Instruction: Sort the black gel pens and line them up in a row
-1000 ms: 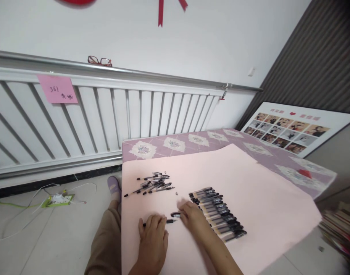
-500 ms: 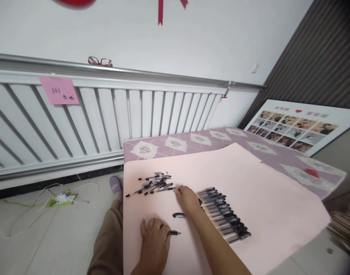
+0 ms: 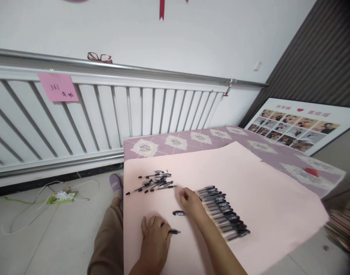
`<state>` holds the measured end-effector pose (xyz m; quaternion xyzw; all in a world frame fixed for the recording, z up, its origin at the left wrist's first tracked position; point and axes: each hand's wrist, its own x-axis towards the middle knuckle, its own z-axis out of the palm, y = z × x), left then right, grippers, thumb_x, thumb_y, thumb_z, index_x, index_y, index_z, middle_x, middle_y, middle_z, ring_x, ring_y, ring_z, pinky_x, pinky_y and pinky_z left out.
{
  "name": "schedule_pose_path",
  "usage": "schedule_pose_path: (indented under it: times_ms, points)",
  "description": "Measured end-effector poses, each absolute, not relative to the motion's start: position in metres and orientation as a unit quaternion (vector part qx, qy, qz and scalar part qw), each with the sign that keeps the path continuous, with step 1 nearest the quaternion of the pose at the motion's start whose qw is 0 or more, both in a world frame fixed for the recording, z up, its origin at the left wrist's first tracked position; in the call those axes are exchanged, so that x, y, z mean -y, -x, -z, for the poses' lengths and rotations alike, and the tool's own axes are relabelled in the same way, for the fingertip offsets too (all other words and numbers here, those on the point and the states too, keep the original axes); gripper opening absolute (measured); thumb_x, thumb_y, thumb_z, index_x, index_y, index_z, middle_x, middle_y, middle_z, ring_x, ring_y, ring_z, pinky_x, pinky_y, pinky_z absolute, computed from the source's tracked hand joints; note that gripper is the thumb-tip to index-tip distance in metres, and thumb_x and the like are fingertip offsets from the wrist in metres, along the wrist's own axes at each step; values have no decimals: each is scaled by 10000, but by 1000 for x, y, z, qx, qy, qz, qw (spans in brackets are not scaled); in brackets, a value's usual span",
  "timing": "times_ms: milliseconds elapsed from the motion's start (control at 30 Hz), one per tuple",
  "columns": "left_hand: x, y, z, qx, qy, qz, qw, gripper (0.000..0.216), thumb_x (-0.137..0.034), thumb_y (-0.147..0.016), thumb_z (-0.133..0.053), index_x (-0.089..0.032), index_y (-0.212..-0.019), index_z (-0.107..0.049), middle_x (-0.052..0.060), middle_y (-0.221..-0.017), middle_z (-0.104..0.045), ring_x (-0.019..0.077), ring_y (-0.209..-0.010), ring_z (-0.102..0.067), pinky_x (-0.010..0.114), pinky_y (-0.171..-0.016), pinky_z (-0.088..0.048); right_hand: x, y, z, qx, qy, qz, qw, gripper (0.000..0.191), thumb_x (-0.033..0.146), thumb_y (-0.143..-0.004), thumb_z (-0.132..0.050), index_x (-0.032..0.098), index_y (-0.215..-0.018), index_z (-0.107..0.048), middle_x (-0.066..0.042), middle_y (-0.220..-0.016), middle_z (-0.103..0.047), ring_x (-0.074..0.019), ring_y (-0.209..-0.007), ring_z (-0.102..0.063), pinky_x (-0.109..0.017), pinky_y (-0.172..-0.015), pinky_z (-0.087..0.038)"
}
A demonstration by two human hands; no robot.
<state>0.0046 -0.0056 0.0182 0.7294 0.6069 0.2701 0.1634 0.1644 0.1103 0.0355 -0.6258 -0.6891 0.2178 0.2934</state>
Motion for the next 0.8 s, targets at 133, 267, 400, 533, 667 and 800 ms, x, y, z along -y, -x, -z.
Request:
schedule_pose_path:
  times_ms: [133, 267, 400, 533, 667, 800]
  points:
    - [6, -4, -21, -611, -728, -271, 154, 202, -130, -795, -518, -290, -848, -628, -20, -910, -602, 205, -952, -511, 559, -999, -155, -75, -177, -38, 658, 608, -277, 347, 109, 297, -729, -488, 203, -687, -524, 20, -610, -521, -136, -586, -490, -236, -574, -391]
    - [6, -4, -19, -610, -725, -287, 140, 207, -114, -801, -508, -282, -871, -606, -35, -903, -626, 193, -953, -532, 535, -1000, -169, -37, -184, -36, 557, 580, -425, 416, 185, 383, -729, -539, 202, -700, -515, 47, -580, -468, -110, -533, -422, -221, -524, -350]
    - [7, -3, -15, -609, -720, -303, 140, 191, -93, -795, -500, -257, -829, -592, -45, -846, -637, 186, -921, -550, 527, -1002, -153, -13, -183, -29, 466, 556, -534, 434, 215, 376, -666, -638, 197, -654, -521, 76, -532, -413, -88, -501, -347, -211, -505, -290]
    - [8, -2, -14, -593, -721, -325, 151, 186, -95, -802, -480, -244, -827, -588, -32, -831, -640, 182, -889, -555, 521, -1006, -143, -4, -177, -28, 460, 552, -545, 432, 214, 350, -663, -650, 193, -629, -509, 68, -559, -428, -93, -534, -363, -215, -534, -305]
    - [9, -2, -16, -581, -725, -334, 161, 174, -107, -814, -469, -234, -824, -588, -20, -829, -641, 182, -876, -550, 517, -1015, -139, -3, -173, -33, 487, 566, -522, 412, 218, 370, -670, -623, 202, -619, -495, 51, -581, -444, -114, -564, -402, -230, -551, -335]
    - [11, -2, -20, -578, -731, -319, 174, 164, -112, -810, -479, -238, -809, -583, -27, -834, -634, 184, -886, -551, 524, -1010, -147, -3, -172, -37, 507, 570, -508, 400, 220, 376, -671, -607, 209, -610, -478, 49, -582, -430, -123, -568, -403, -234, -554, -343]
